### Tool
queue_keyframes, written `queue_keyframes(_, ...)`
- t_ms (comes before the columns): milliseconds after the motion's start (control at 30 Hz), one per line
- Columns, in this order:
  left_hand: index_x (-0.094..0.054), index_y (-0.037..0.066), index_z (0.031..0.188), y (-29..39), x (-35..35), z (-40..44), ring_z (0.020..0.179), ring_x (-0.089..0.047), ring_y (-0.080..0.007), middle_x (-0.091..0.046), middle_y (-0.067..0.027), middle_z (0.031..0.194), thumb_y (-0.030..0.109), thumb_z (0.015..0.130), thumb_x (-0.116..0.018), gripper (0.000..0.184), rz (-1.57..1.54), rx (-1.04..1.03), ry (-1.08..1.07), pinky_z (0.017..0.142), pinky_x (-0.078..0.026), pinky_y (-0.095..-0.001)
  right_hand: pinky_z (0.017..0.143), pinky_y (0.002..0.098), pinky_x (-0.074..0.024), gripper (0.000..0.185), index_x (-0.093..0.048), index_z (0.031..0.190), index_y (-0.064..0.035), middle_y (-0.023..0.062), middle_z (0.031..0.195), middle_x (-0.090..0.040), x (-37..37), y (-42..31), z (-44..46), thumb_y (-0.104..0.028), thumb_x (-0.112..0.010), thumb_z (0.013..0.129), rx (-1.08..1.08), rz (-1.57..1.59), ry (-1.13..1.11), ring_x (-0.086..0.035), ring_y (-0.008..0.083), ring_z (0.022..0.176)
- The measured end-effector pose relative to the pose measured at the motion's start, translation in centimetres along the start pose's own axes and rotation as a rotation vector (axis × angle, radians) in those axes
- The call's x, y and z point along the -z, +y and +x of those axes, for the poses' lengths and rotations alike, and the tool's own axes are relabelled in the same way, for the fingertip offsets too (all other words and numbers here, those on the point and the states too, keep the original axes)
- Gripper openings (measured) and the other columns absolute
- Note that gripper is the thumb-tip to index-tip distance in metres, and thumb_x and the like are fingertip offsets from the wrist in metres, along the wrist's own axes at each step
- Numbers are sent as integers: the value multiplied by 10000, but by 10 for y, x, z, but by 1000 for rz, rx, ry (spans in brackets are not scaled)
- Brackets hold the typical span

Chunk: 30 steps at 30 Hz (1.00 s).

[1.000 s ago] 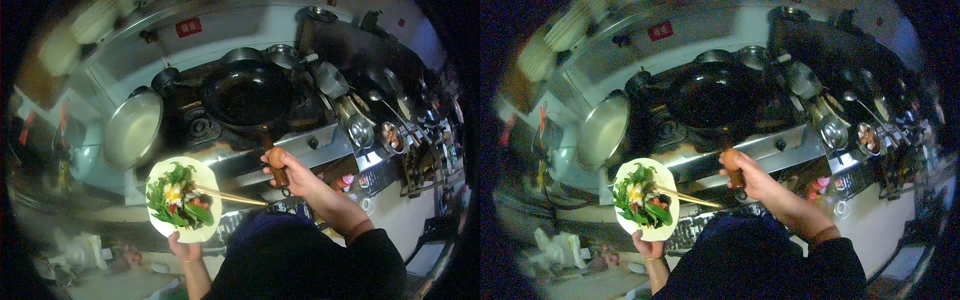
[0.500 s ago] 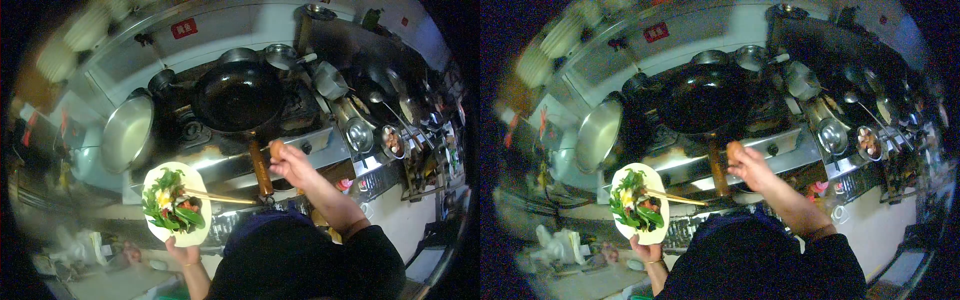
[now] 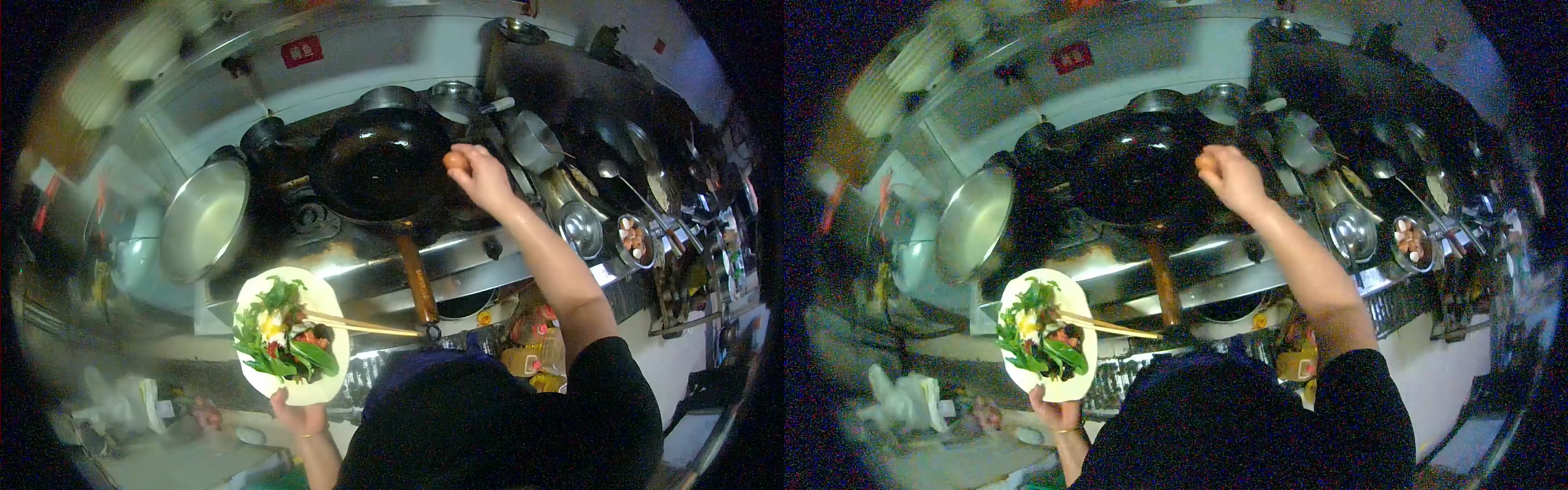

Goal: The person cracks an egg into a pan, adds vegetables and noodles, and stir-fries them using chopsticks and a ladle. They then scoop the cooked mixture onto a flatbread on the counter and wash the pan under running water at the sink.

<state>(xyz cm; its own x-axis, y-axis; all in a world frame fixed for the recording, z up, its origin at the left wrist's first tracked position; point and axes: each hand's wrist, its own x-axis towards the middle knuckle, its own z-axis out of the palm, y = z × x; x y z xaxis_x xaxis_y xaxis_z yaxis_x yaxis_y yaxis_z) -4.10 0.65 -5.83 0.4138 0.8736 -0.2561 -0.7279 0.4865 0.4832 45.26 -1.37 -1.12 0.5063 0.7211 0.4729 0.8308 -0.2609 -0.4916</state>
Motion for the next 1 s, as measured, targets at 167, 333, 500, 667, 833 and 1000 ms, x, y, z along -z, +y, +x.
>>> queue_keyframes(167, -361, 62, 1364, 0, 3, 2, 1246, -412, -324, -444, -129, 1352, 215, 710, -580, 707, -17, 0, 35, 1076, -284, -498, 784, 379, -484, 382, -568, 1104, -67, 154, 1021, -589, 14, -15, 34, -183, -685, 759, 97, 51, 150, -594, 332, 920)
queue_keyframes(333, -326, 57, 1383, -4, 3, 3, 1264, -385, -338, -400, -145, 1385, 227, 706, -571, 740, -34, -9, 30, 1082, -267, -508, 771, 444, -493, 351, -604, 1043, -97, 169, 968, -606, -9, 15, 22, -305, -655, 764, 14, -184, -255, -598, 353, 893)
queue_keyframes(500, -319, 57, 1386, -3, 4, 2, 1266, -380, -334, -394, -145, 1389, 235, 695, -587, 762, -41, -7, 88, 1080, -266, -513, 838, 422, -469, 454, -562, 1127, -50, 195, 1049, -592, -7, 9, 66, -285, -675, 755, 65, 6, 50, -577, 356, 957)
queue_keyframes(667, -323, 58, 1385, -5, 16, 2, 1268, -378, -332, -395, -148, 1388, 231, 699, -585, 755, -53, -19, 136, 1075, -272, -511, 815, 414, -479, 417, -570, 1107, -79, 183, 1025, -573, -7, -1, 68, -267, -680, 752, 81, 41, 191, -577, 366, 925)
queue_keyframes(833, -294, 64, 1403, -9, -21, 5, 1285, -355, -338, -370, -159, 1404, 217, 690, -577, 782, -40, 22, 35, 1098, -234, -501, 789, 421, -491, 399, -576, 1094, -79, 183, 1028, -574, -15, 55, 33, -256, -679, 752, -20, -173, -173, -586, 374, 901)
queue_keyframes(1000, -295, 66, 1404, -11, -3, 2, 1284, -354, -339, -373, -153, 1402, 205, 691, -561, 774, -85, -3, 119, 1101, -230, -497, 861, 433, -461, 449, -570, 1105, -39, 180, 1075, -576, -17, 40, 80, -279, -684, 744, 102, -28, 39, -569, 354, 984)
